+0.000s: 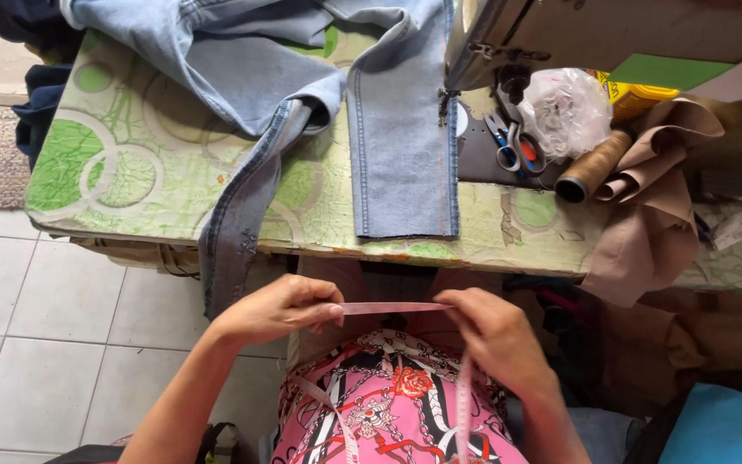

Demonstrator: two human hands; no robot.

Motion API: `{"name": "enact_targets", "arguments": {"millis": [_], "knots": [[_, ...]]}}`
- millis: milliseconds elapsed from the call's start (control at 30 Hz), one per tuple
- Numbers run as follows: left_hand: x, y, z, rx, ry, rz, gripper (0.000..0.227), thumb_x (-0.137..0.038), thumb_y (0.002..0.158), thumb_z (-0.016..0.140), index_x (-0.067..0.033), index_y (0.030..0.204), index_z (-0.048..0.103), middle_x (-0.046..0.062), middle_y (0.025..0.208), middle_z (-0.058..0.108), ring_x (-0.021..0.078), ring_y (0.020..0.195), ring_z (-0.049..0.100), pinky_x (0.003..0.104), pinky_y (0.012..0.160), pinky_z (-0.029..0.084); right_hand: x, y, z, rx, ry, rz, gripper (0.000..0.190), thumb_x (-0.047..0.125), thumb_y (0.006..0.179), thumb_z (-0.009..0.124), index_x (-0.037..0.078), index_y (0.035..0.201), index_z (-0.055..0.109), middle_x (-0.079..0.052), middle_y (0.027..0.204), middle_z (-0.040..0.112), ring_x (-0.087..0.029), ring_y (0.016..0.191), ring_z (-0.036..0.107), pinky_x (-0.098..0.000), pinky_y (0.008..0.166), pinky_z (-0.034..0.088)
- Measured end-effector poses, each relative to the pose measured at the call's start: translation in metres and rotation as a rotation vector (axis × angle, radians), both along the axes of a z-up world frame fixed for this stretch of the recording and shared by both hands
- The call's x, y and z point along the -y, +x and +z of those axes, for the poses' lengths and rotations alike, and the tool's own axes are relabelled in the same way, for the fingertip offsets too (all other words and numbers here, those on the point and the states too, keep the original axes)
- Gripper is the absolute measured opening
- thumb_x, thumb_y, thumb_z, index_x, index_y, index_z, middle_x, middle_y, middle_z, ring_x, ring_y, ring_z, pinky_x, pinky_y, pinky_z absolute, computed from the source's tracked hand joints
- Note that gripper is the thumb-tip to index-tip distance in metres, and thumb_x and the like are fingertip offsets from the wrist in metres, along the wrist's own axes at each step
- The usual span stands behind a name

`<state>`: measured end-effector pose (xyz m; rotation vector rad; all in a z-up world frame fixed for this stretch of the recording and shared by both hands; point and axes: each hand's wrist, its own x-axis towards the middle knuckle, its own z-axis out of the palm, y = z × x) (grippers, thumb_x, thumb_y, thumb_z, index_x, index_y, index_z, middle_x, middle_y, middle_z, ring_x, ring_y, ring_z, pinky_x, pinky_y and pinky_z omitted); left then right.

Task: Measuring and cutting denim jeans at a sewing workstation to prepare for finishing.

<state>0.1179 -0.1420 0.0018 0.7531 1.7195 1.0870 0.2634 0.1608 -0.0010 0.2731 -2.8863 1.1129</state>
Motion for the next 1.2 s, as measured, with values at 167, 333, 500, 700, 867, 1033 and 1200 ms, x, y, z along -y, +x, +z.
{"name": "enact_targets", "arguments": {"millis": [167, 333, 500, 700, 867, 1033, 1200], "knots": [[0.000, -0.012, 0.040, -0.546, 0.071, -0.067, 0.022, -0.034, 0.100, 0.062, -0.0136, 0.093, 0.069, 0.000, 0.076, 0.069, 0.0168, 0.068, 0.062, 0.032, 0.064, 0.047, -0.039, 0.030, -0.013, 0.094, 0.002, -0.232, 0.010, 0.014, 0.094, 0.067, 0.012, 0.102, 0.073, 0.002, 0.095, 0.076, -0.013, 0.084, 0.072, -0.0265, 0.078, 0.053], [0.003, -0.031, 0.071, -0.736, 0.076, -0.008, 0.020, -0.032, 0.097, 0.067, -0.0146, 0.088, 0.067, 0.001, 0.073, 0.066, 0.0196, 0.072, 0.062, 0.033, 0.071, 0.047, -0.068, 0.048, -0.043, 0.344, 0.203, -0.256, 0.017, 0.013, 0.088, 0.064, 0.019, 0.100, 0.074, 0.005, 0.102, 0.080, -0.018, 0.094, 0.075, -0.0314, 0.085, 0.053], [-0.050, -0.032, 0.073, -0.801, 0.170, -0.139, 0.016, -0.028, 0.098, 0.067, -0.0143, 0.090, 0.070, 0.003, 0.079, 0.070, 0.0255, 0.073, 0.064, 0.038, 0.074, 0.047, -0.030, 0.017, -0.025, 0.180, 0.138, -0.050, 0.033, 0.031, 0.099, 0.060, 0.007, 0.121, 0.064, -0.011, 0.118, 0.072, -0.030, 0.108, 0.068, -0.0418, 0.094, 0.049], [-0.116, -0.043, 0.065, -0.954, 0.080, -0.365, 0.014, -0.031, 0.090, 0.069, -0.0220, 0.081, 0.069, 0.001, 0.073, 0.064, 0.0274, 0.080, 0.062, 0.046, 0.077, 0.044, 0.025, -0.014, -0.015, 0.124, -0.635, -0.192, 0.027, 0.013, 0.096, 0.067, 0.000, 0.120, 0.068, -0.010, 0.099, 0.070, -0.018, 0.092, 0.074, -0.0316, 0.085, 0.060], [-0.126, -0.086, 0.051, -0.919, 0.000, -0.258, 0.010, -0.027, 0.093, 0.073, -0.0227, 0.085, 0.077, -0.001, 0.078, 0.068, 0.0230, 0.087, 0.067, 0.042, 0.085, 0.046, 0.025, -0.010, -0.039, 0.263, -0.990, -0.358, 0.014, 0.003, 0.096, 0.064, -0.007, 0.104, 0.070, -0.019, 0.069, 0.074, -0.022, 0.052, 0.077, -0.0309, 0.050, 0.063], [-0.138, -0.100, 0.033, -0.714, 0.057, -0.253, 0.008, -0.008, 0.087, 0.061, -0.0140, 0.085, 0.067, 0.003, 0.084, 0.076, 0.0291, 0.080, 0.068, 0.041, 0.069, 0.047, 0.027, -0.004, -0.040, 0.382, -1.046, -0.415, 0.013, 0.009, 0.100, 0.061, -0.003, 0.101, 0.066, -0.018, 0.076, 0.077, -0.017, 0.051, 0.067, -0.0247, 0.054, 0.059], [-0.142, -0.103, 0.032, -0.716, 0.108, -0.243, 0.007, -0.008, 0.087, 0.063, -0.0146, 0.086, 0.061, 0.003, 0.080, 0.074, 0.0281, 0.072, 0.066, 0.040, 0.066, 0.046, 0.021, 0.004, -0.040, 0.329, -1.095, -0.440, 0.013, 0.008, 0.098, 0.062, -0.003, 0.105, 0.059, -0.022, 0.075, 0.075, -0.017, 0.051, 0.065, -0.0281, 0.055, 0.062]]}}
